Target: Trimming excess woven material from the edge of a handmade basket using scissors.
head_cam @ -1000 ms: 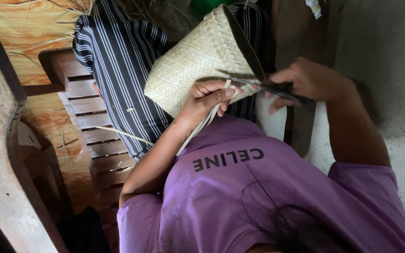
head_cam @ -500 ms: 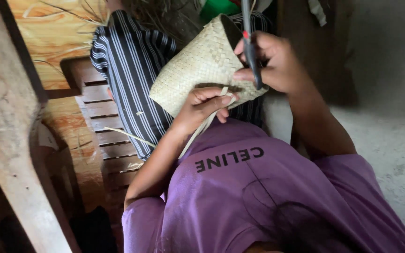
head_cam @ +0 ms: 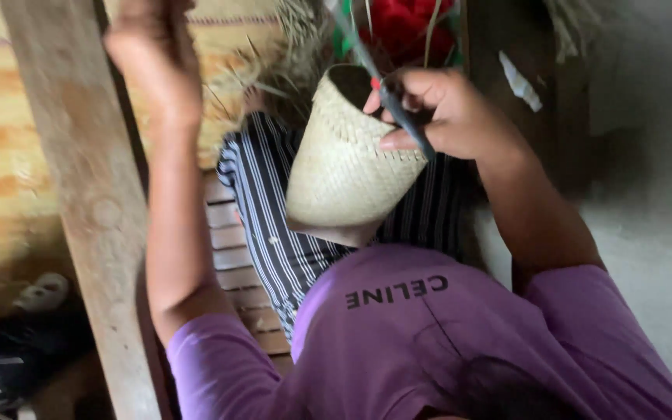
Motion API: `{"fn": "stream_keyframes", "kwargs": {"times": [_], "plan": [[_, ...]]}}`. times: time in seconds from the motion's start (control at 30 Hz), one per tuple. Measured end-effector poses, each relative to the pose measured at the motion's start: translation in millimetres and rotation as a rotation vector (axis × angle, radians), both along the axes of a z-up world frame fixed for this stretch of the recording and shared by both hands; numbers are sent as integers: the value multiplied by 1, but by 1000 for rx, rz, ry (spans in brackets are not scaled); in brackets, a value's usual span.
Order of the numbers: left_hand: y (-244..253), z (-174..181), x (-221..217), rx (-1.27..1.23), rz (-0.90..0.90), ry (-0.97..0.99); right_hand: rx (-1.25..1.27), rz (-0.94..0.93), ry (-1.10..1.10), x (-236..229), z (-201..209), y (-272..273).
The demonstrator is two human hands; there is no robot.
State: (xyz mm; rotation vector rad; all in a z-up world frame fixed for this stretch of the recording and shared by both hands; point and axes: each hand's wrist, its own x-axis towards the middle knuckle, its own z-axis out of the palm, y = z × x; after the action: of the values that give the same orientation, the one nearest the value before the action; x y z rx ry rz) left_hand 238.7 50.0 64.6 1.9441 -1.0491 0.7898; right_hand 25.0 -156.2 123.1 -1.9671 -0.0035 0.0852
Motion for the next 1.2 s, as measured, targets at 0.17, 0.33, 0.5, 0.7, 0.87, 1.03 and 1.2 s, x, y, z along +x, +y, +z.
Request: {"fn": "stream_keyframes", "kwargs": {"times": [0.17,0.33,0.5,0.7,0.87,1.03,1.2], "plan": [[-48,-10,27,68,84,-297,-116,80,-96,18,31,-5],[-70,-18,21,255,110,-364,-186,206,-182,33,42,-14],[-37,34,-33,-1,-404,495,-215,421,-29,48,46,-21],[-8,61,-96,292,-884,858,-181,653,-126,80,36,-9],[0,19,-110,56,-736,1155,-13,361,-410,75,22,14],[5,-12,-142,-22,-516,1245,366,-12,-428,61,-4,26],[9,-15,-163,-225,-504,1292,639,-184,-587,57,-18,18]]}}
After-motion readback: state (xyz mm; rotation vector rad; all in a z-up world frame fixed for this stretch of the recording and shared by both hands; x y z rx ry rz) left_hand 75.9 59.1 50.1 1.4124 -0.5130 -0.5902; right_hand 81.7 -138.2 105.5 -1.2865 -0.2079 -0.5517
